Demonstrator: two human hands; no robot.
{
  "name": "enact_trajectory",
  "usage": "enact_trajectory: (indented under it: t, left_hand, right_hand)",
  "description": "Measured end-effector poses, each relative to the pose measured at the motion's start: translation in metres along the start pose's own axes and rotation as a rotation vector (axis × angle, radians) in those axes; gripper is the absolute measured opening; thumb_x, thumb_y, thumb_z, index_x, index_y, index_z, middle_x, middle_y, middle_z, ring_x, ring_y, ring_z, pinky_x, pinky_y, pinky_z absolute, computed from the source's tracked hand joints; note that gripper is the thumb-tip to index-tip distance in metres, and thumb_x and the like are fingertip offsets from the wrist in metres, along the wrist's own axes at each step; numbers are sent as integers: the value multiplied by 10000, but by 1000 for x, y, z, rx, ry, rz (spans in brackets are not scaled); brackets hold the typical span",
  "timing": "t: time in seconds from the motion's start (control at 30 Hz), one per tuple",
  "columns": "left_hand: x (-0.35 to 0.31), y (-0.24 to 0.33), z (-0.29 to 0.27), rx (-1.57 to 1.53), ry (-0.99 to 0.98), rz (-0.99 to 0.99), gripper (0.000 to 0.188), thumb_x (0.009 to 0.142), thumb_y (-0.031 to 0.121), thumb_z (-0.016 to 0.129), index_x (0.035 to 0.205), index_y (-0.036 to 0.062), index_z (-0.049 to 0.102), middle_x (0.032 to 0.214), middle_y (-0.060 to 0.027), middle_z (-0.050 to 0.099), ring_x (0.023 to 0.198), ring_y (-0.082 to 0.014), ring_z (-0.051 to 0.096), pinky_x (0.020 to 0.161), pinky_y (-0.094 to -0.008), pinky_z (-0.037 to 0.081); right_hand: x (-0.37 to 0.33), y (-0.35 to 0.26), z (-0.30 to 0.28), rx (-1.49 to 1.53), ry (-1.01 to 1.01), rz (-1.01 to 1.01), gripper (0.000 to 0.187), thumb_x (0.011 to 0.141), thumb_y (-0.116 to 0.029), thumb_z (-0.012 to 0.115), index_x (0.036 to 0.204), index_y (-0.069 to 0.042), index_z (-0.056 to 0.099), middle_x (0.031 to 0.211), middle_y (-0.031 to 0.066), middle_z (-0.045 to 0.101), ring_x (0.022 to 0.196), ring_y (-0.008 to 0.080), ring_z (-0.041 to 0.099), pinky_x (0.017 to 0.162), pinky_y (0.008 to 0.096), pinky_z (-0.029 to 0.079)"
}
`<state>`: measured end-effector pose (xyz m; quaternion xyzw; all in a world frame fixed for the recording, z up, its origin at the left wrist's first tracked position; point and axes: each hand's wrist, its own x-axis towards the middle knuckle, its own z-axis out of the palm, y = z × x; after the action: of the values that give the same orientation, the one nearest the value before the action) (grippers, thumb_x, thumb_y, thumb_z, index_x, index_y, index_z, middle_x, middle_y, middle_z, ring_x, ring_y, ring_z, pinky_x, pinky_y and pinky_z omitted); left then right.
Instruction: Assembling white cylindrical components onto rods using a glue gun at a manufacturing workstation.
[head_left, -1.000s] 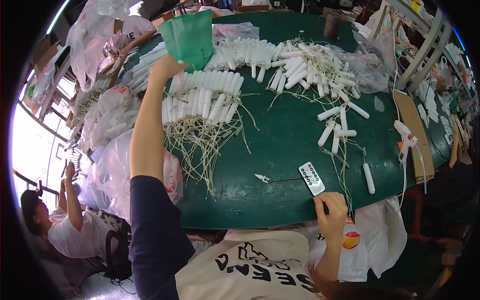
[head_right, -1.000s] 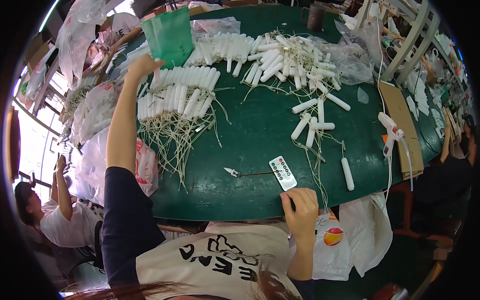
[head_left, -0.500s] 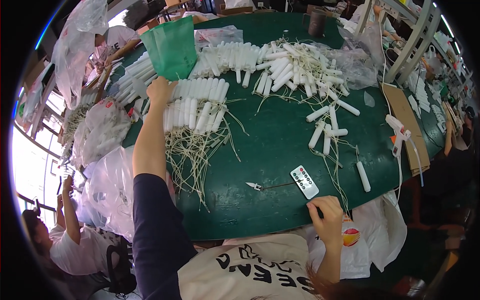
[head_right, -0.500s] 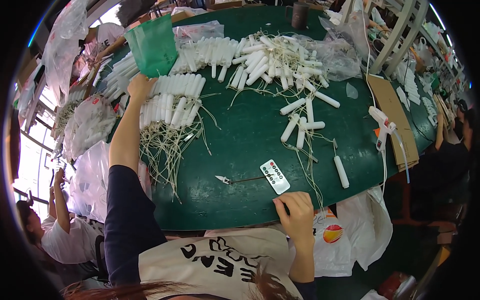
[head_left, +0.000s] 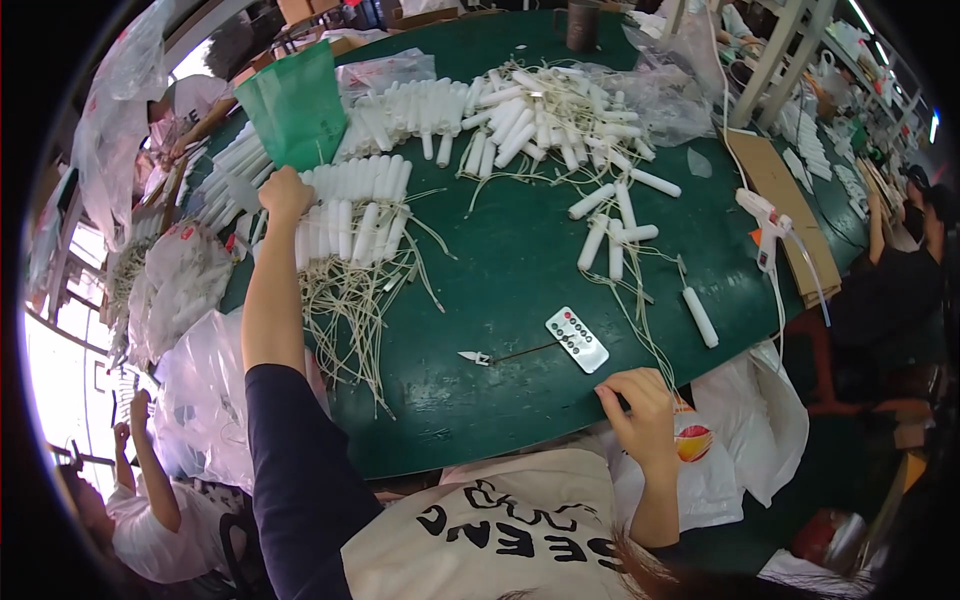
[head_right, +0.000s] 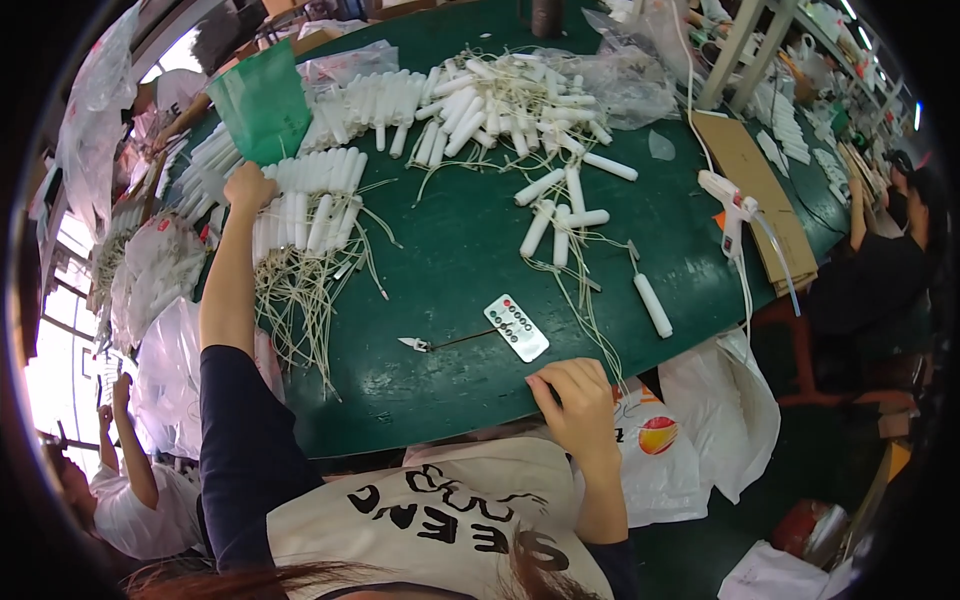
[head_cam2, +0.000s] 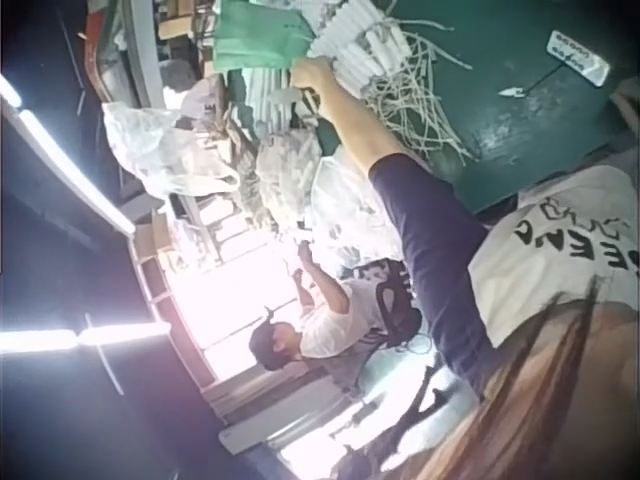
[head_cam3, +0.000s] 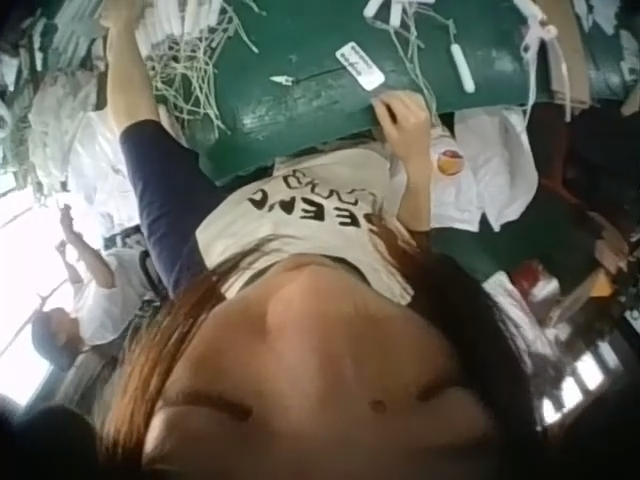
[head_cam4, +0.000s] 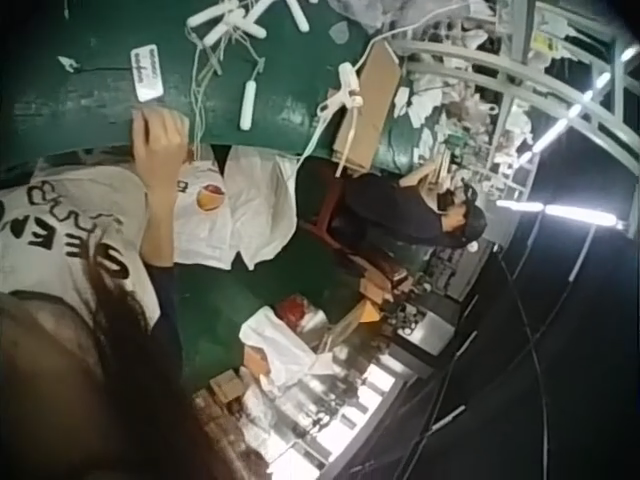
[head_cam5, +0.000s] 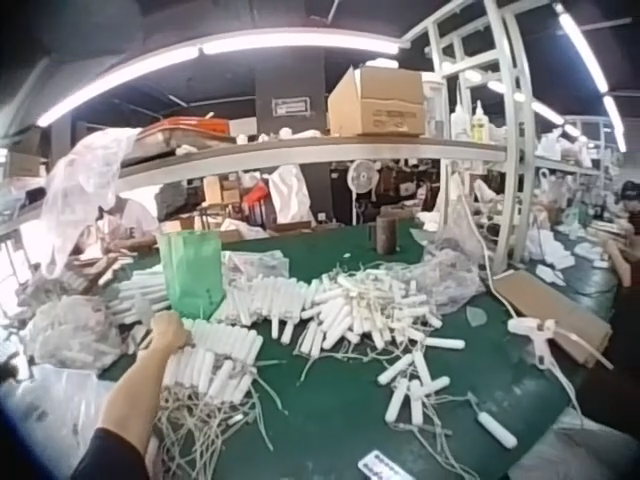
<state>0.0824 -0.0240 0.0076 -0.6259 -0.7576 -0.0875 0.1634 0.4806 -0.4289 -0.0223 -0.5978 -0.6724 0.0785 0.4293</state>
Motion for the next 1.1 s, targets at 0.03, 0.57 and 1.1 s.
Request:
enact_trajectory:
  t: [0.03,0.57,1.1]
  left_hand:
    - [-2,0,2,-10,14,12,244,698,188,630,887,36,663,922,-180,671,858,-353,660,714,-436,529]
    - [-112,111,-146,-551,185,148,488,881,487,461,1117,61,494,868,-211,662,832,-415,629,754,-467,476]
    - [-254,171,-126,-709,-367,886,332,842,405,598,895,78,588,643,-142,621,631,-331,611,589,-429,455]
  right_hand:
    - [-1,0,-1,-9,9,9,57,737,-11,669,743,-5,613,740,96,628,683,259,574,663,341,417]
    - [23,75,-33,-849,161,622,250,805,-199,665,985,-38,598,999,115,583,1040,287,489,810,441,406]
    - [20,6,-108,581,805,72,194,986,-152,395,971,22,480,747,23,393,686,100,353,626,256,322]
